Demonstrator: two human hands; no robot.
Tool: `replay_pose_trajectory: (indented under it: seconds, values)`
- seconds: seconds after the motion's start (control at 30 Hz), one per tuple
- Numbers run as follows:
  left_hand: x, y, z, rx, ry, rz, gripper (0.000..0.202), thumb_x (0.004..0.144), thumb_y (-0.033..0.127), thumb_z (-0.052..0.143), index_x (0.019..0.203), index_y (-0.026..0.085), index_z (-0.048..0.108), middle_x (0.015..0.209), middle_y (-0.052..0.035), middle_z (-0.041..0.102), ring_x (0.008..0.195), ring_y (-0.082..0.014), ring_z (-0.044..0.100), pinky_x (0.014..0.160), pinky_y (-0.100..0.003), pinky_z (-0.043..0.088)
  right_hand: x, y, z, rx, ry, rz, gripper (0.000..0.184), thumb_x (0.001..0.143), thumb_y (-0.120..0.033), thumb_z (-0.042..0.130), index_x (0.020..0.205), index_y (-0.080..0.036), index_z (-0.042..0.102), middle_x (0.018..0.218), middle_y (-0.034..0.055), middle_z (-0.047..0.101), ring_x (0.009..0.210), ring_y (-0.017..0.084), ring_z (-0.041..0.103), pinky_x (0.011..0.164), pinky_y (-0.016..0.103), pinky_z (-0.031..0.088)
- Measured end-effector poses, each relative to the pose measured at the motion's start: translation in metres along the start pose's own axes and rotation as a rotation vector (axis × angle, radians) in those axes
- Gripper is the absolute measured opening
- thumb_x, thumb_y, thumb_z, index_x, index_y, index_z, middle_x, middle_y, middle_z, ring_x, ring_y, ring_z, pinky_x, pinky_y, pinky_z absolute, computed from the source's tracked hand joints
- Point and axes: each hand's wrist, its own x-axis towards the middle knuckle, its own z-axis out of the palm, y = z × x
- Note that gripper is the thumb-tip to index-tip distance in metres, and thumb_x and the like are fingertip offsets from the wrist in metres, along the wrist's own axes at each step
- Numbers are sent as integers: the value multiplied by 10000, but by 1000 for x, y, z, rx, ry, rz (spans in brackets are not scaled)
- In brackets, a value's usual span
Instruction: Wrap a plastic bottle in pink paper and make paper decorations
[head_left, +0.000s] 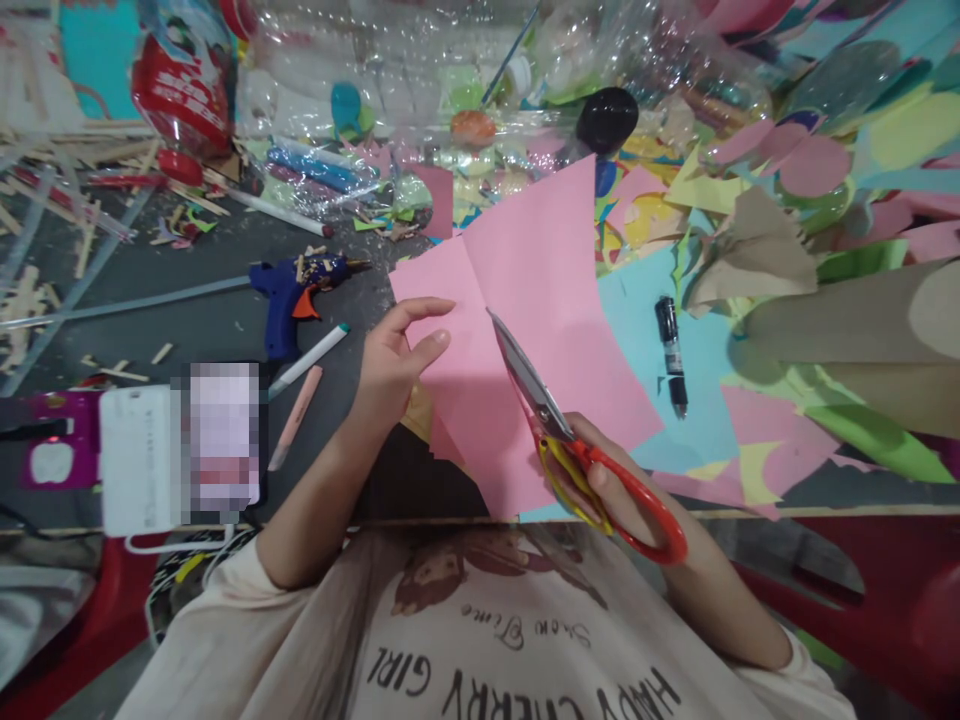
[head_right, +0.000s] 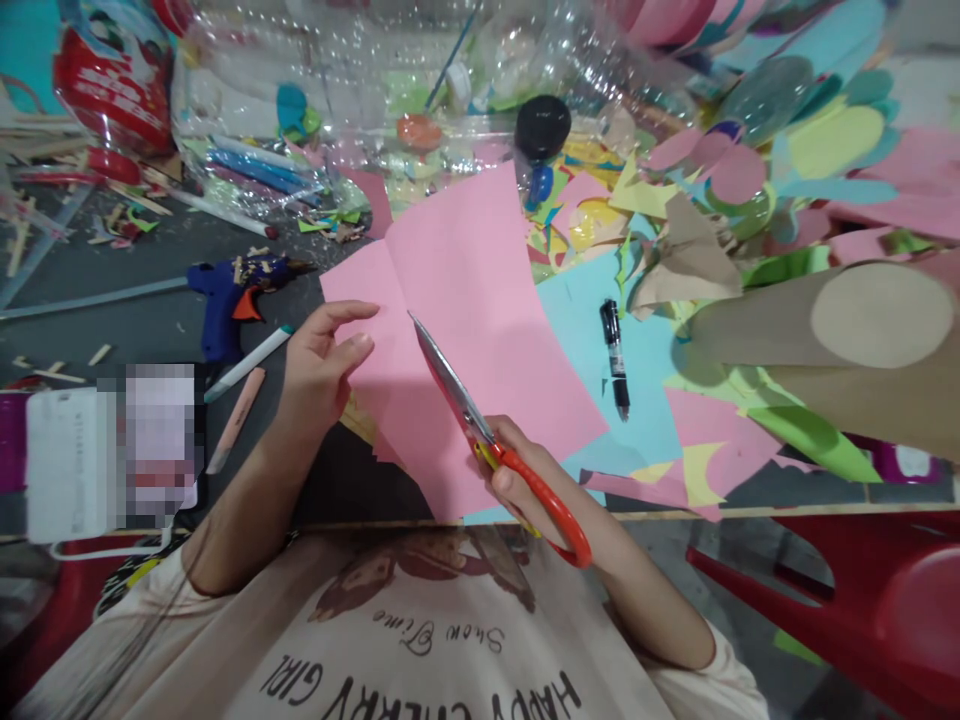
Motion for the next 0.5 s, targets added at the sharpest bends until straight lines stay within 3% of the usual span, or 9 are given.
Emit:
replay_pose_trajectory:
  seconds: [0.1,0.2,0.33,0.5]
  values:
    - [-1,-3,-1,65,-45,40,437,763,446,728,1153,257,670,1259,-44,681,1239,-274,597,1124,-456,436,1,-4,2,-18,-1,-1,578,837,-737,513,1174,-268,491,782,-6,472,574,109,417,532,262,449]
    - [-2,-2,-5,150,-72,112,599,789,472,724,1337,294,560,1443,-28,562,1393,-290,463,1198,-462,350,3,-4,6,-25,11,-41,615,842,-749,486,1189,-241,491,882,39,503,738,150,514,717,315,543]
    - [-4,0,-11,199,-112,176,690,808,516,709,1428,335,468,1528,-1,470,1473,-298,338,1243,-469,262,4,-3,8,-25,3,-85,572,869,-720,474,1191,-249,502,979,59,507,902,175,555,915,366,537]
    - [-5,-3,-10,207,-155,246,720,799,559,704,1438,338,456,1524,-4,475,1468,-302,347,1241,-479,272,5,-5,6,-60,-8,-97,541,901,-699,426,1226,-270,486,965,53,490,879,186,544,891,394,533]
